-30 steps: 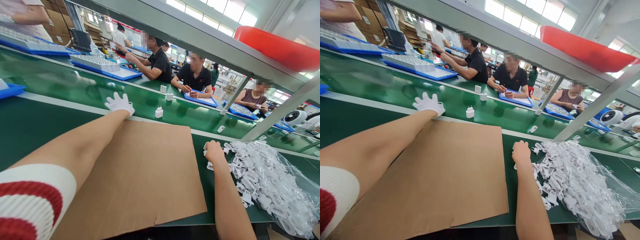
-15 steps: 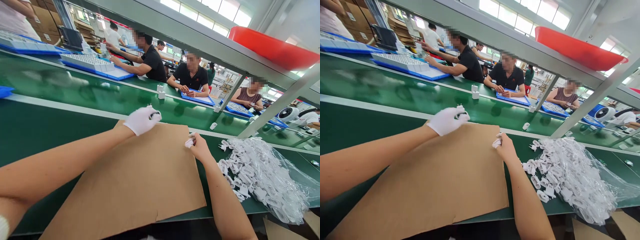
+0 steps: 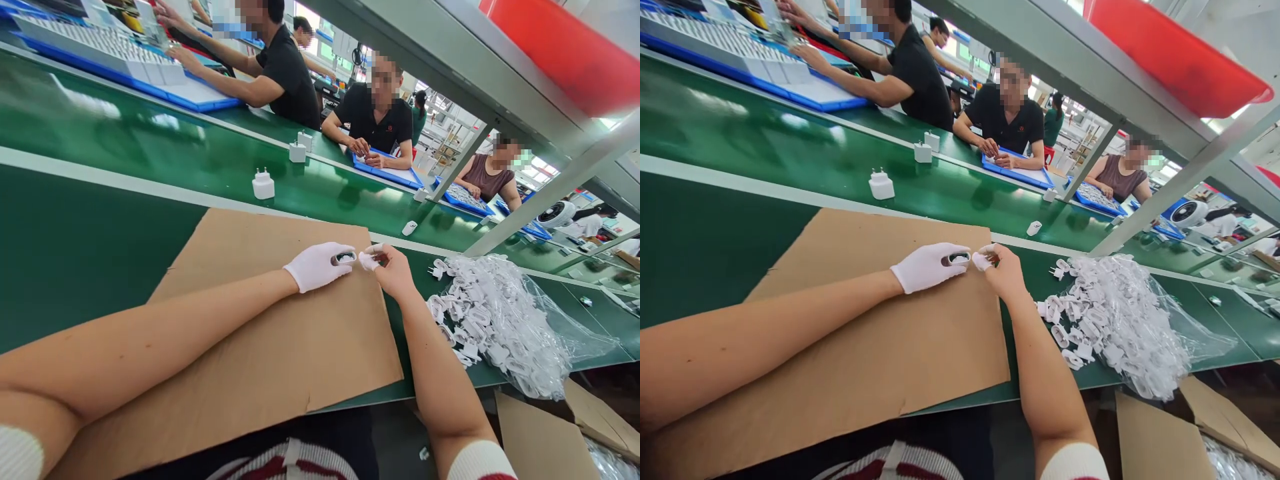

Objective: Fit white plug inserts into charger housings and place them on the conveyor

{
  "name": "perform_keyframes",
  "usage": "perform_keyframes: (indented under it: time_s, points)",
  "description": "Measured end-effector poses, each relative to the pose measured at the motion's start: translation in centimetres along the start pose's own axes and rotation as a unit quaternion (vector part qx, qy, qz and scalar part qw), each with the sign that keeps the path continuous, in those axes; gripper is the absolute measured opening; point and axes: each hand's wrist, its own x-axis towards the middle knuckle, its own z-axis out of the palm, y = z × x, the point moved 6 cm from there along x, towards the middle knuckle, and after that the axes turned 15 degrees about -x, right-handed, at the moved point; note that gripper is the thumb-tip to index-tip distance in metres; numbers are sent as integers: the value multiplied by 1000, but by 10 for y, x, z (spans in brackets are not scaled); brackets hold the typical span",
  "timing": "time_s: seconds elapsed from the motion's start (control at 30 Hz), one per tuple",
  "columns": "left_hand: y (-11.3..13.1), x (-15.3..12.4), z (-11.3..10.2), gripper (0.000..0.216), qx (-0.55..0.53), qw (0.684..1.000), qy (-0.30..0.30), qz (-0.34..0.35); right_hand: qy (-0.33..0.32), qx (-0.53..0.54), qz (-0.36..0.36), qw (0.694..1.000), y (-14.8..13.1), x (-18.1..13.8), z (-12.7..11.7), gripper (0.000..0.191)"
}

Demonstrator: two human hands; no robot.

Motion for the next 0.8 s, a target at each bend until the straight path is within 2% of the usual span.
perform_keyframes:
  time_s: [0.07,0.2,0.27,0.33,0.43,0.5,0.57,0.7,0.8]
  points:
    - [-2,-2,0,49,-13,1000,0,-2,-6,-77,-24,997,-8,-4,-2,20]
    - [3,-4,-2,73,-9,999,-20,45,-79,-202,-1,976,-5,-8,4,20]
    - [6,-3,-6,78,18,996,6,82,-67,-192,-7,979,-4,-6,4,18]
    - [8,-2,-10,81,40,993,36,103,-26,-125,-12,992,-3,-4,0,17]
    - [1,1,-9,76,25,998,35,53,20,-36,19,999,2,-1,-5,19]
    - [-6,2,-6,59,-2,1000,17,-12,43,-36,17,998,0,0,-9,18]
    - [-9,2,-4,43,-24,998,5,-52,68,-48,-16,996,-8,-1,-11,18]
    - [-6,2,-4,40,-58,996,3,-67,103,-21,-67,992,-24,-4,-8,31]
    - [-4,2,-3,37,-56,996,-4,-74,96,-23,-96,990,-35,-7,1,24]
